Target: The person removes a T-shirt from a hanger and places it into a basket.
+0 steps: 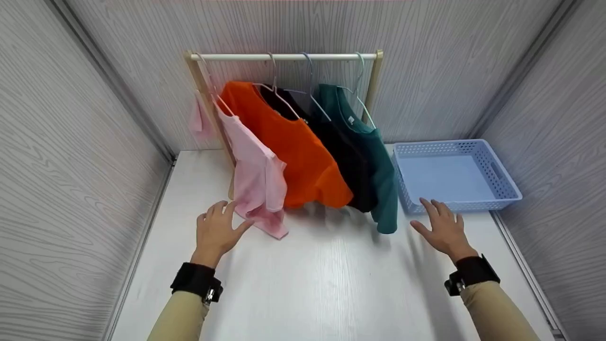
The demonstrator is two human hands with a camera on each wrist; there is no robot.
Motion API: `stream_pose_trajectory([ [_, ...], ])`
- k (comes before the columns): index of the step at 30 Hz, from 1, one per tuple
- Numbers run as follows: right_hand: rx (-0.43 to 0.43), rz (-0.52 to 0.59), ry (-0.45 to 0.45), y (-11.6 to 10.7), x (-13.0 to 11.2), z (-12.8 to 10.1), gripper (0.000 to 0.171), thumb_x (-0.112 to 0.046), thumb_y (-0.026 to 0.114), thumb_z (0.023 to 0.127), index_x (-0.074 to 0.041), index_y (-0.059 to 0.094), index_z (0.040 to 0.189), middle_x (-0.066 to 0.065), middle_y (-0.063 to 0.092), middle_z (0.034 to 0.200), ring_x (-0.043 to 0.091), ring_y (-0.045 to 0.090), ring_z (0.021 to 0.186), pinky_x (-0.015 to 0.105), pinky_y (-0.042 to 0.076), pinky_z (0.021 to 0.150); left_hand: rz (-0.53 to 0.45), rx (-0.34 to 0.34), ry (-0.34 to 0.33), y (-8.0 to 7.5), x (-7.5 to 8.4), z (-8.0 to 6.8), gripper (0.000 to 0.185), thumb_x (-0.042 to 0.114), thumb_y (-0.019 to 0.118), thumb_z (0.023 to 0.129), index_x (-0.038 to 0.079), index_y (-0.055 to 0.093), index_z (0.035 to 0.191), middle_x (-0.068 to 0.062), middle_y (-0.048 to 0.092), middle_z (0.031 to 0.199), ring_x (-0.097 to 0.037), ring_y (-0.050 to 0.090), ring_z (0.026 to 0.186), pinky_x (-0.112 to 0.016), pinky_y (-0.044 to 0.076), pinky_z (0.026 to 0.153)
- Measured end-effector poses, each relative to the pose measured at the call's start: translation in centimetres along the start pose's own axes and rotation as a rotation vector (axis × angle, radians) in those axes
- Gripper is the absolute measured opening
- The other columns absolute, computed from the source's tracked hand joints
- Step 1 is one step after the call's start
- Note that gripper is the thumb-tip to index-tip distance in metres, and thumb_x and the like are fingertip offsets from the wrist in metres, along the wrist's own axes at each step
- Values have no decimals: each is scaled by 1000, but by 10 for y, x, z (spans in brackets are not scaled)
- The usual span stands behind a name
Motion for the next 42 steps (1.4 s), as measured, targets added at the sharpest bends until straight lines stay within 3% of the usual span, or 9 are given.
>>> stream_pose_trajectory([
  [3,53,-34,-45,-23,-11,6,67,-46,49,100,-6,31,150,31,35,147,53,34,133,72,24,104,-26,65,44,-18,16,1,63,62,53,91,11,60,128,-18,61,124,-38,58,115,-56,47,93],
  [7,109,-51,-102,-59,-36,22,55,-37,48,102,-3,41,144,31,44,140,51,44,125,68,36,98,-69,116,99,-39,42,2,47,52,58,92,10,67,112,-15,69,107,-36,65,96,-50,53,81],
  [11,127,-19,-135,-91,-69,39,47,-32,47,103,-2,48,139,28,54,130,47,52,118,63,42,93,-103,96,137,-50,70,6,40,45,59,93,11,68,111,-11,71,102,-32,67,90,-47,56,78],
  [15,114,37,-145,-107,-100,62,46,-33,45,104,-3,49,138,24,60,123,41,57,112,57,47,90,-120,43,157,-53,97,12,36,42,61,94,13,68,115,-7,71,97,-26,66,87,-43,57,80],
  [24,106,71,-147,-106,-138,97,47,-39,41,104,-5,50,136,20,61,119,36,60,106,52,48,88,-116,2,254,-51,149,20,33,39,60,95,13,66,114,-6,70,97,-23,63,83,-38,56,77],
  [32,198,142,-196,-103,-152,106,34,-30,43,104,-5,58,121,14,62,89,26,56,75,39,42,68,-115,-22,294,-34,171,23,30,38,58,97,12,65,111,-5,62,83,-21,57,73,-35,53,65],
  [37,203,277,-246,-98,-158,113,26,-21,45,104,-1,59,111,10,52,76,22,46,63,34,36,62,-146,-56,299,-29,181,26,31,37,57,97,13,66,113,-6,66,93,-21,58,77,-35,52,71],
  [42,126,533,-248,-94,-160,115,28,-21,45,104,3,56,115,14,58,97,16,51,84,31,43,79,-192,-67,304,-32,189,33,28,35,57,97,13,66,111,-5,68,97,-21,61,82,-34,54,78],
])
Point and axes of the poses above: each hand's wrist, its own z-axis towards the middle knuckle, its own y-axis out of the palm, x = y × z, the point moved 10 cm from there along z, towards the middle knuckle
